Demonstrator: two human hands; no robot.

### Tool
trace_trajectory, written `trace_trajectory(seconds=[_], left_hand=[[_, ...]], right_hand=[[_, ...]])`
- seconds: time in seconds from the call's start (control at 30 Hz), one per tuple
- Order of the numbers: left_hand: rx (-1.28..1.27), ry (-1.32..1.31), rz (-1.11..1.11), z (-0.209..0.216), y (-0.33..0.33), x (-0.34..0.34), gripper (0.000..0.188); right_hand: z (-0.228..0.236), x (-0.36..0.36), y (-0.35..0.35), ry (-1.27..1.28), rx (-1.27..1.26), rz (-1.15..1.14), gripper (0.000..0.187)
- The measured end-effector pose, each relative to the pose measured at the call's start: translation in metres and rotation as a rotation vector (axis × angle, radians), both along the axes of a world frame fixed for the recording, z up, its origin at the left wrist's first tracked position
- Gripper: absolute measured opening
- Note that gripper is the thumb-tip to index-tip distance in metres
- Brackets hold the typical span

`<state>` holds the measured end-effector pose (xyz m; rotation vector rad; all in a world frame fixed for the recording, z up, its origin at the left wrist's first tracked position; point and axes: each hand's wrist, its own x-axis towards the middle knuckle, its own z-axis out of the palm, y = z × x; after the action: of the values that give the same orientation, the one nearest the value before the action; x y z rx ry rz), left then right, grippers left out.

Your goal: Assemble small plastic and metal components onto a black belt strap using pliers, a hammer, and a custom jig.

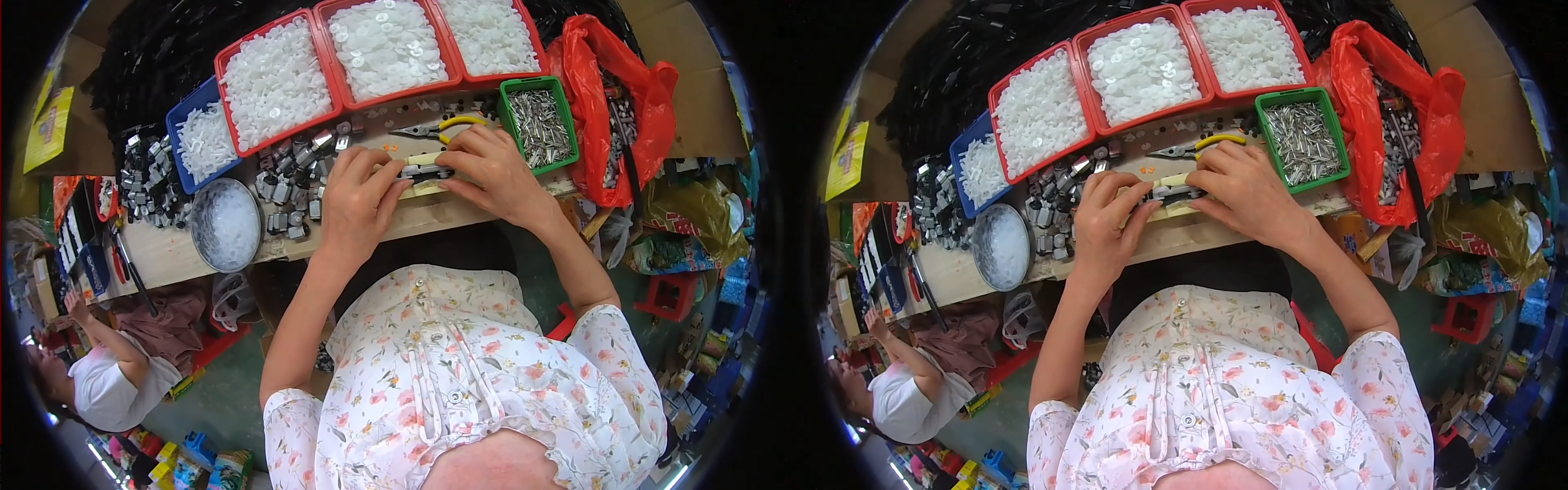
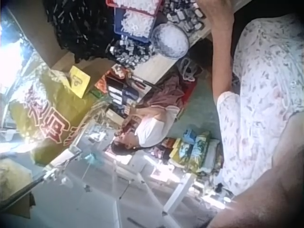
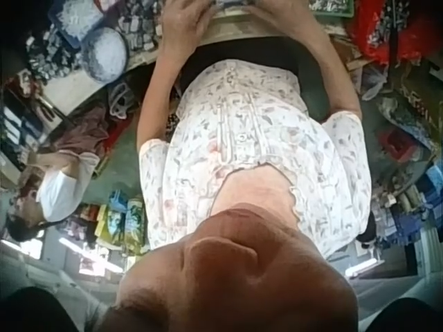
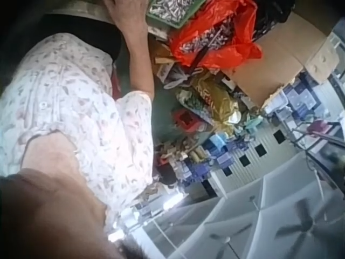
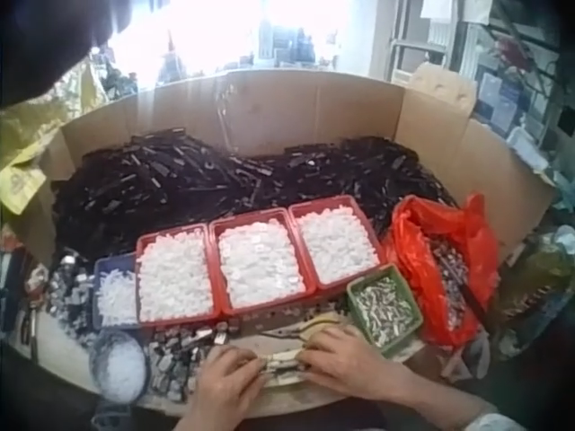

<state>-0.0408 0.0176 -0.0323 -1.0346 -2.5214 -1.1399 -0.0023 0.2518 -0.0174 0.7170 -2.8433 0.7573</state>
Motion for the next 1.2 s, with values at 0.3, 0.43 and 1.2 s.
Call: trace_trajectory(seconds=[0.3, 0.43, 1.2], left_hand=[[-0.060, 0.106, -0.062, -0.015, 0.016, -0.002, 0.024], [-0.057, 0.126, -0.054, -0.016, 0.018, 0.003, 0.025], [-0.114, 0.091, -0.060, 0.006, 0.012, 0.007, 0.040]], right_hand=[[-0.012, 0.003, 0.000, 0.025, -0.177, -0.075, 0.027], [-0.023, 0.004, 0.001, 0.050, -0.203, -0.100, 0.022], [0.047, -0.179, 0.214, 0.149, 0.568, -0.718, 0.025]])
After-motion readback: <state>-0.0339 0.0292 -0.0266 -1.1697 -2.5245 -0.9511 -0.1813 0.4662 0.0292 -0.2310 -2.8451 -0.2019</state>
